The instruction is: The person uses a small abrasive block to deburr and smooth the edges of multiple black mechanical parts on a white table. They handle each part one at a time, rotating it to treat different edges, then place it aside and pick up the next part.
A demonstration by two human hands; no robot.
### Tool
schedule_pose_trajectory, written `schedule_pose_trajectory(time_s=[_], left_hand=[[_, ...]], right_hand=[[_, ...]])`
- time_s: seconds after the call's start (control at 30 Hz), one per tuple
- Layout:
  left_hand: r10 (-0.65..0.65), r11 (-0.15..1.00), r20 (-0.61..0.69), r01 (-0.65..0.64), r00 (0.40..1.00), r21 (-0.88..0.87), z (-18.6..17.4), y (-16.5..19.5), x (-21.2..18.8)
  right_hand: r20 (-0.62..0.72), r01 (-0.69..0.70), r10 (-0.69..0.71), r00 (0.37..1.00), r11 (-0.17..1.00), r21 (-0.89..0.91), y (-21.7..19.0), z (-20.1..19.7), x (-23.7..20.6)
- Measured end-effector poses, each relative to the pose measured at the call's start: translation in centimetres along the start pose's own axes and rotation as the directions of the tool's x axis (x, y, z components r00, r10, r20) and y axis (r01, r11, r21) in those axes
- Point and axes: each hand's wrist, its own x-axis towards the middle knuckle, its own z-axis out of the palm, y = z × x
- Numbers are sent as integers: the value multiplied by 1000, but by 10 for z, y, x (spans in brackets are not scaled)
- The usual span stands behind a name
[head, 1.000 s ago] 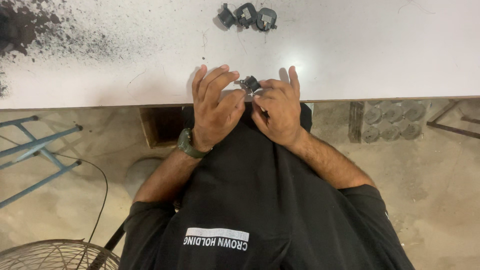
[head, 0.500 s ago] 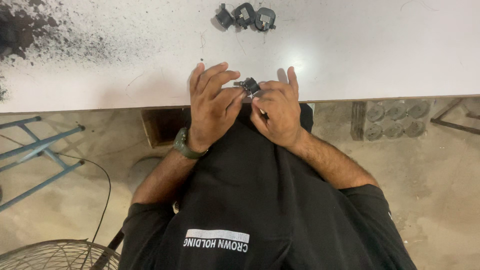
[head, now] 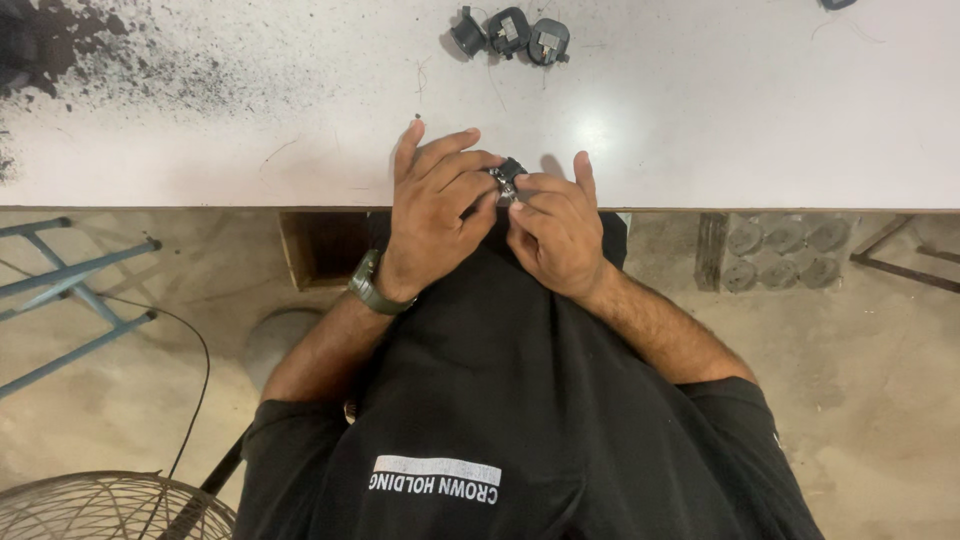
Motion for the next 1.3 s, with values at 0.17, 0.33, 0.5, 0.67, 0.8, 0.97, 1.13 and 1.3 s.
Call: schedule_pose_trajectory(time_s=[0.17,0.33,0.5,0.67,0.8,0.97,1.13,1.3], left_hand=[[-33,999,39,34,999,-25,-3,1,1],[-99,994,9,99,995,-33,-6,3,2],[-85,990,-17,87,996,116,-7,5,2],[-66,996,-63,70,996,53,-11,8,-2],[-72,997,-69,70,995,-31,-14,7,-4],[14,1000,-71,-13,997,17,-13,0,4],[197,970,-11,-193,980,145,-13,0,7],[138,987,-8,-137,990,82,-11,-1,7]], right_hand=[[25,-33,34,999,998,-56,-3,1,4],[18,-15,15,1000,1000,-8,-1,-18,8],[92,-175,191,977,972,-160,-1,-24,19],[131,-207,234,963,959,-193,1,-18,30],[155,-195,222,963,966,-170,-1,-20,28],[124,-204,225,966,965,-166,2,-18,27],[141,-201,222,965,968,-149,2,-19,25],[150,-179,201,968,973,-147,4,-19,26]])
